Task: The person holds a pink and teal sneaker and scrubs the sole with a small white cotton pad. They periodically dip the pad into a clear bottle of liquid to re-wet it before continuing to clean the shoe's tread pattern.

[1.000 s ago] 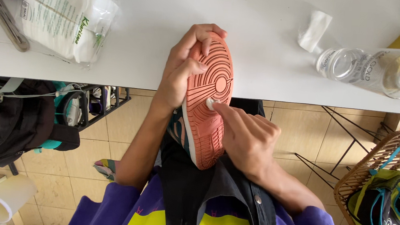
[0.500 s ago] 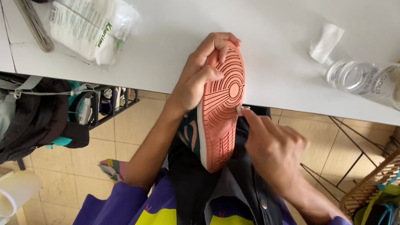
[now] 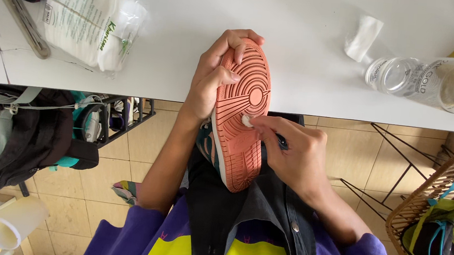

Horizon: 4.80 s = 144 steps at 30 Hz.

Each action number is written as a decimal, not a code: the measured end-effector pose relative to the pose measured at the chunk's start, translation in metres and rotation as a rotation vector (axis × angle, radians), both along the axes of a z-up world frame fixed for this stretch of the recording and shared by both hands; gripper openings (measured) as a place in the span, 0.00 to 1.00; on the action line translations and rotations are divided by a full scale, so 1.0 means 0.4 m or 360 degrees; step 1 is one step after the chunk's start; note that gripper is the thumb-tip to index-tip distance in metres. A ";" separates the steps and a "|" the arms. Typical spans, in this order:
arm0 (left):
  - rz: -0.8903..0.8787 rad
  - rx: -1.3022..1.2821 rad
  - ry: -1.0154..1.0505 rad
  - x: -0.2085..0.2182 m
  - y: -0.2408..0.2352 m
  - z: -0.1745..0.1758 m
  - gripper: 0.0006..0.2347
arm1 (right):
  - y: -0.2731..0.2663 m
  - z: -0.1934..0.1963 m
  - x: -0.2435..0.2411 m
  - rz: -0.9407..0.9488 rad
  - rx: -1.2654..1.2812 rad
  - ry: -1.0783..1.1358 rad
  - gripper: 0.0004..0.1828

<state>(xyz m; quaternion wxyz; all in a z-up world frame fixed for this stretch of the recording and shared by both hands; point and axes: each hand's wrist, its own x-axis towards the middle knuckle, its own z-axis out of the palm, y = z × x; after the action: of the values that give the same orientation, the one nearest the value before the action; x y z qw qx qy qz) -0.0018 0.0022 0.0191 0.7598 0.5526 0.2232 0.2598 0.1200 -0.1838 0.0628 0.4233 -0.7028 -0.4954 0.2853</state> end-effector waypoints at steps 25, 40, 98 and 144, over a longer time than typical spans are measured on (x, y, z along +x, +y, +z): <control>-0.0015 0.0176 0.0070 -0.004 0.004 0.016 0.06 | -0.008 -0.013 -0.050 -0.0015 0.0209 -0.0876 0.18; -0.0059 0.0136 0.0021 -0.003 -0.008 -0.015 0.08 | -0.026 -0.004 0.110 0.0169 -0.0240 -0.0125 0.16; 0.0015 0.0254 0.0166 0.025 -0.008 0.023 0.07 | -0.065 -0.048 0.045 0.0132 0.0054 -0.0888 0.23; 0.0054 0.0443 0.0291 0.040 -0.025 0.016 0.07 | -0.056 -0.036 0.071 0.0377 -0.0046 -0.1706 0.16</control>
<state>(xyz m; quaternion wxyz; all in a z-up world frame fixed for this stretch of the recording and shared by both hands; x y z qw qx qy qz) 0.0143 -0.0078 0.0255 0.6480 0.6700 0.2626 0.2496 0.1483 -0.2062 0.0483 0.0670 -0.6949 -0.7135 -0.0602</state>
